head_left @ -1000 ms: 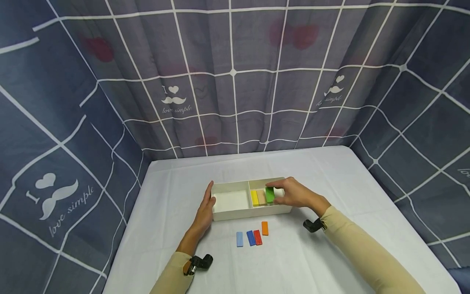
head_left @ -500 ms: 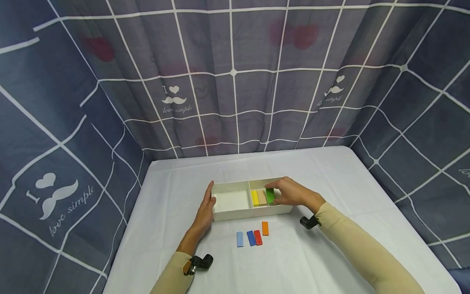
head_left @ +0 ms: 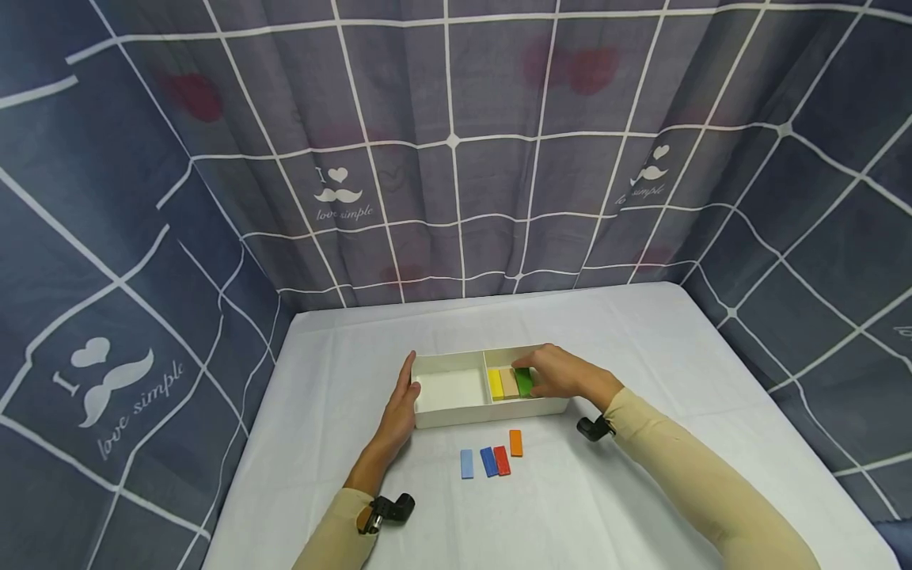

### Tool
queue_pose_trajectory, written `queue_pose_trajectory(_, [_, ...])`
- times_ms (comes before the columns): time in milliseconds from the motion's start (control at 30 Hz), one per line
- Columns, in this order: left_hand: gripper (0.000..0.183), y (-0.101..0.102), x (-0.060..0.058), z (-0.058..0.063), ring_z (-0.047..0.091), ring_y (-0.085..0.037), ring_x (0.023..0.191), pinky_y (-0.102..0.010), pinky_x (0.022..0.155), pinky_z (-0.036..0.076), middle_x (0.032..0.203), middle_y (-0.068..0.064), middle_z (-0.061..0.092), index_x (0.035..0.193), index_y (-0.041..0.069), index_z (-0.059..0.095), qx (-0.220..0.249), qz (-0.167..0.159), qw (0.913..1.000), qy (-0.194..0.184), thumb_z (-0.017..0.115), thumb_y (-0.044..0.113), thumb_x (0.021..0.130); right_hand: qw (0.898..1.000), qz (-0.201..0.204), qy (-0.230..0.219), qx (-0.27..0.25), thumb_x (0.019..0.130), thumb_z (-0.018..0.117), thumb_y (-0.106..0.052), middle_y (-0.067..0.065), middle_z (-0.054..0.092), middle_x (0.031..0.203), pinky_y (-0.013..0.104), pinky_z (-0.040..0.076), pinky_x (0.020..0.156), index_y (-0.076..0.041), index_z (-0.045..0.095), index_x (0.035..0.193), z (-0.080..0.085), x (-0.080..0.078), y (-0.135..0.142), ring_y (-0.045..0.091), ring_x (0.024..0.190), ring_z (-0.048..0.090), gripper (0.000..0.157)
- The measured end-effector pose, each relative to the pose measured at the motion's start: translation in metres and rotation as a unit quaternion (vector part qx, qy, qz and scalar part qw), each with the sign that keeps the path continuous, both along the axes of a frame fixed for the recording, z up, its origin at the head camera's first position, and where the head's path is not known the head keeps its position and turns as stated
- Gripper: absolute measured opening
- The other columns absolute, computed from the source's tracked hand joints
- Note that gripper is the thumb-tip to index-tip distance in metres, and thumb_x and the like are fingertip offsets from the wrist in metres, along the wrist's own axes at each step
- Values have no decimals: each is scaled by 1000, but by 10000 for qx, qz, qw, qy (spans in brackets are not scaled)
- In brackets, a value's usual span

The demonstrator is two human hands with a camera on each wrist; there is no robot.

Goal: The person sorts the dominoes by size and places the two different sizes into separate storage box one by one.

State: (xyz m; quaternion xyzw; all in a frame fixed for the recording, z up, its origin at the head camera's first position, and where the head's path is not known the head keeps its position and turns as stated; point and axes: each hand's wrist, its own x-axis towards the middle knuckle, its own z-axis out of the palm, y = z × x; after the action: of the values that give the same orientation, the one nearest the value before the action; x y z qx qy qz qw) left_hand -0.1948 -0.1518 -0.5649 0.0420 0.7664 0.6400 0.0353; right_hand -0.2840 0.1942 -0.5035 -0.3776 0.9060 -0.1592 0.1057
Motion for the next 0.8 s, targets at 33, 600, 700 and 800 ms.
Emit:
queue_pose_trajectory(33, [63,1,0,0,-1,-34,172,-68,135,0,186,-5,4,178,37,8,-2,11,10000,8,28,21,120,10000,33,17,7,83,89,-5,12,78,133,47,62,106,0,74,138,0,-1,0,24,118,74,58])
queue_pose_trajectory(600, [62,0,-1,-4,-1,-30,172,-65,137,0,186,-2,6,177,37,11,42,38,10000,-33,29,21,121,9997,126,99,-203,85,88,-6,14,78,133,48,62,105,1,74,137,-2,0,0,26,117,75,55])
queue_pose_trajectory(700, [62,0,-1,-3,-1,-30,172,-65,137,0,186,-1,5,177,39,10,134,-6,9999,-46,30,21,121,9988,3,77,-490,92,84,-12,13,77,136,49,62,106,0,73,139,0,0,3,28,120,75,49])
queue_pose_trajectory(800, [63,-1,-1,-1,-2,-29,172,-64,137,1,186,0,3,177,38,8,277,-3,9996,-54,31,21,121,9964,-155,145,-818,98,79,-16,12,77,136,49,62,105,-2,74,139,1,1,8,28,119,76,44])
